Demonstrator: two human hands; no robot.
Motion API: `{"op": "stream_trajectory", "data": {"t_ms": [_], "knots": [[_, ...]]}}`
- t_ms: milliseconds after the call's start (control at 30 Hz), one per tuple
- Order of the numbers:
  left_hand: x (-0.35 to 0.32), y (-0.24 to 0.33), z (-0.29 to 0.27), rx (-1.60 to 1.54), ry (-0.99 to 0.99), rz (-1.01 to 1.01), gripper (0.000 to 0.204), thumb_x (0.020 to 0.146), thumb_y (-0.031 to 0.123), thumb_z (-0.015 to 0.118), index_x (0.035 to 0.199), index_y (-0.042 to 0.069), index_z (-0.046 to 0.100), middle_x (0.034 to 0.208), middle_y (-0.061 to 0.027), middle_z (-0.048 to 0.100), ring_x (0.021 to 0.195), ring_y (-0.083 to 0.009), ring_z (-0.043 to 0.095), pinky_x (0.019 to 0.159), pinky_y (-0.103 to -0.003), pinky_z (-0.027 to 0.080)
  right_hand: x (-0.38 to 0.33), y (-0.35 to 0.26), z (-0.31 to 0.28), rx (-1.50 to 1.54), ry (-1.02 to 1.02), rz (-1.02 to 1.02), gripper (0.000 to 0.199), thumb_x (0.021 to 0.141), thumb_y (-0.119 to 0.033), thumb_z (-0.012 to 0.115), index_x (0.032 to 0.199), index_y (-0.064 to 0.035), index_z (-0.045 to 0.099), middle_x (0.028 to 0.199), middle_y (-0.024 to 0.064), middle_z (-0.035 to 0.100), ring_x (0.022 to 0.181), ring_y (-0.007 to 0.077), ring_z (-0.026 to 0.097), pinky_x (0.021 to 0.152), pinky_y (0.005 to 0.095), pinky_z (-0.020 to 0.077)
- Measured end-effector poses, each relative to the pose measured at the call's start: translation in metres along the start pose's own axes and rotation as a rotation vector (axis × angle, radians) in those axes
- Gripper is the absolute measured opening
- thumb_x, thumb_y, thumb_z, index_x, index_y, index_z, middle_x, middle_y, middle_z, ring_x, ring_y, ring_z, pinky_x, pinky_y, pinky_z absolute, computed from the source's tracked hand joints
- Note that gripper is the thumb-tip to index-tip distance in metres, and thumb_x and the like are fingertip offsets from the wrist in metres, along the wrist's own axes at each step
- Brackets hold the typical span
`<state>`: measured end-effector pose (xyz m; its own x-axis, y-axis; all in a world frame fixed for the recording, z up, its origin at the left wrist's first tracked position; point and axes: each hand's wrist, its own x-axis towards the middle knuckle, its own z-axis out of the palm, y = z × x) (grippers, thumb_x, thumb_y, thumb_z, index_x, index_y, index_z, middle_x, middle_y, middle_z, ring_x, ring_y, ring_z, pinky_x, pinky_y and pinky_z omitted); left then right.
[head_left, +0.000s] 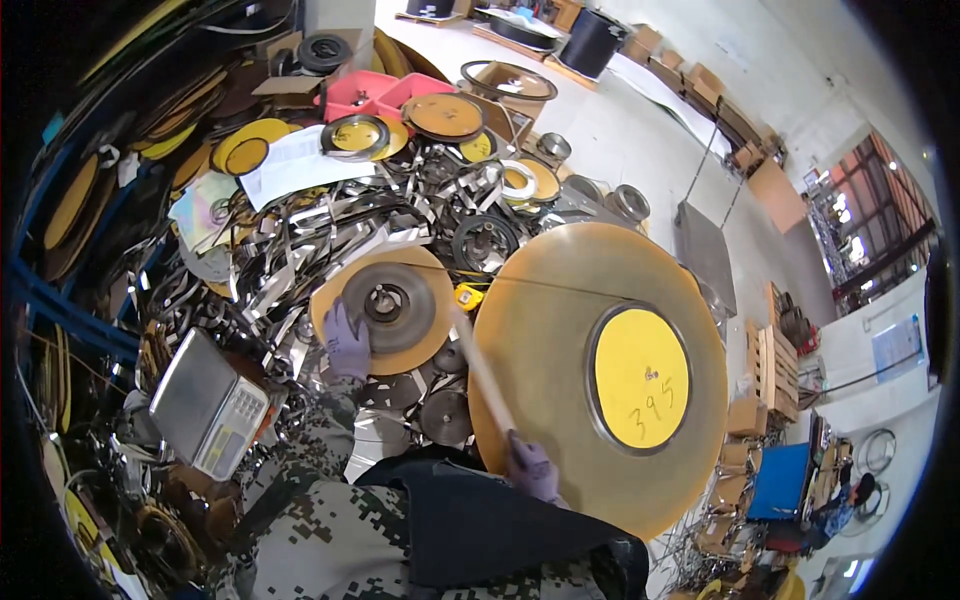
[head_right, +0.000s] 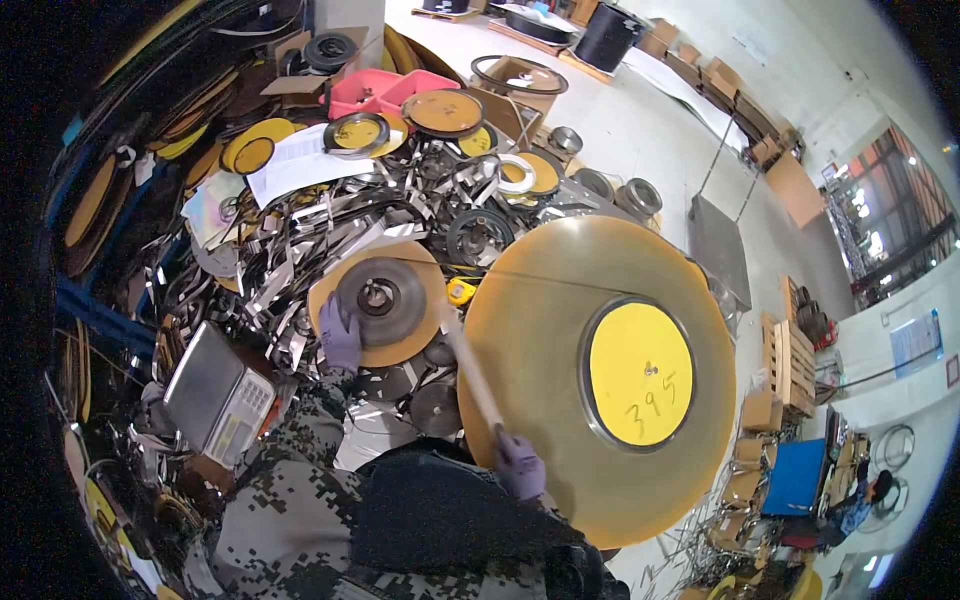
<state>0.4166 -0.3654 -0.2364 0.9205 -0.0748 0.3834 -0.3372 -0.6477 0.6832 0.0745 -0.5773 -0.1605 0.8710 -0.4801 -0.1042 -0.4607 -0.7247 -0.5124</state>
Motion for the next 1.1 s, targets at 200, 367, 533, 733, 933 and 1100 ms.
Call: {"op": "stream_trajectory", "data": {"t_ms": [200, 367, 533, 733, 933, 1100], "knots": [[-0.001, 0.002, -0.002, 0.023, -0.005, 0.035, 0.059, 0.086, 0.021, 0.058, 0.137, -0.002, 0.037, 0.139, -0.0211, 0.043, 0.126, -0.0398, 0.04, 0.11, -0.048, 0.027, 0.037, -0.039, 0.025, -0.122, -0.17, -0.202, 0.043, 0.088, -0.027, 0.059, 0.131, -0.027, 0.053, 0.087, 0.013, 0.059, 0.076, 0.0336, 0.062, 0.065, 0.0438, 0.0511], [-0.001, 0.008, -0.002, 0.024, -0.005, 0.025, 0.057, 0.087, 0.021, 0.058, 0.136, -0.002, 0.039, 0.138, -0.02, 0.044, 0.125, -0.0395, 0.041, 0.109, -0.048, 0.027, 0.032, -0.028, 0.038, -0.093, -0.149, -0.194, 0.044, 0.089, -0.028, 0.057, 0.132, -0.0308, 0.05, 0.09, 0.0133, 0.059, 0.075, 0.0343, 0.063, 0.064, 0.0455, 0.0512], [-0.001, 0.004, -0.002, 0.047, -0.027, 0.018, 0.059, 0.086, 0.016, 0.058, 0.138, 0.0, 0.037, 0.139, -0.0193, 0.043, 0.127, -0.0397, 0.038, 0.108, -0.046, 0.029, 0.03, -0.04, 0.032, -0.108, -0.187, -0.172, 0.043, 0.09, -0.029, 0.056, 0.132, -0.0317, 0.05, 0.092, 0.0139, 0.059, 0.075, 0.0351, 0.063, 0.065, 0.0458, 0.0514], [-0.001, 0.001, 0.0, 0.059, 0.005, 0.047, 0.056, 0.088, 0.019, 0.058, 0.135, -0.003, 0.037, 0.138, -0.0213, 0.043, 0.126, -0.0403, 0.039, 0.11, -0.048, 0.027, 0.022, -0.047, 0.035, -0.102, -0.167, -0.164, 0.041, 0.09, -0.03, 0.056, 0.131, -0.0312, 0.051, 0.091, 0.0132, 0.059, 0.074, 0.0343, 0.063, 0.064, 0.0447, 0.0511], [0.001, 0.002, 0.0, -0.012, 0.027, 0.075, 0.056, 0.087, 0.018, 0.06, 0.134, -0.003, 0.038, 0.136, -0.0223, 0.044, 0.124, -0.0417, 0.039, 0.107, -0.048, 0.03, 0.023, -0.043, 0.03, -0.095, -0.129, -0.144, 0.042, 0.09, -0.03, 0.057, 0.131, -0.031, 0.051, 0.088, 0.0128, 0.059, 0.075, 0.0327, 0.063, 0.063, 0.0443, 0.0505], [0.001, 0.008, 0.001, -0.007, -0.041, 0.087, 0.057, 0.087, 0.019, 0.059, 0.135, -0.002, 0.037, 0.138, -0.0221, 0.041, 0.127, -0.0408, 0.036, 0.108, -0.047, 0.029, 0.006, -0.006, -0.001, 0.02, 0.044, 0.011, 0.037, 0.087, -0.019, 0.059, 0.123, -0.0136, 0.06, 0.091, 0.0173, 0.061, 0.08, 0.0335, 0.061, 0.071, 0.0409, 0.0497]]}}
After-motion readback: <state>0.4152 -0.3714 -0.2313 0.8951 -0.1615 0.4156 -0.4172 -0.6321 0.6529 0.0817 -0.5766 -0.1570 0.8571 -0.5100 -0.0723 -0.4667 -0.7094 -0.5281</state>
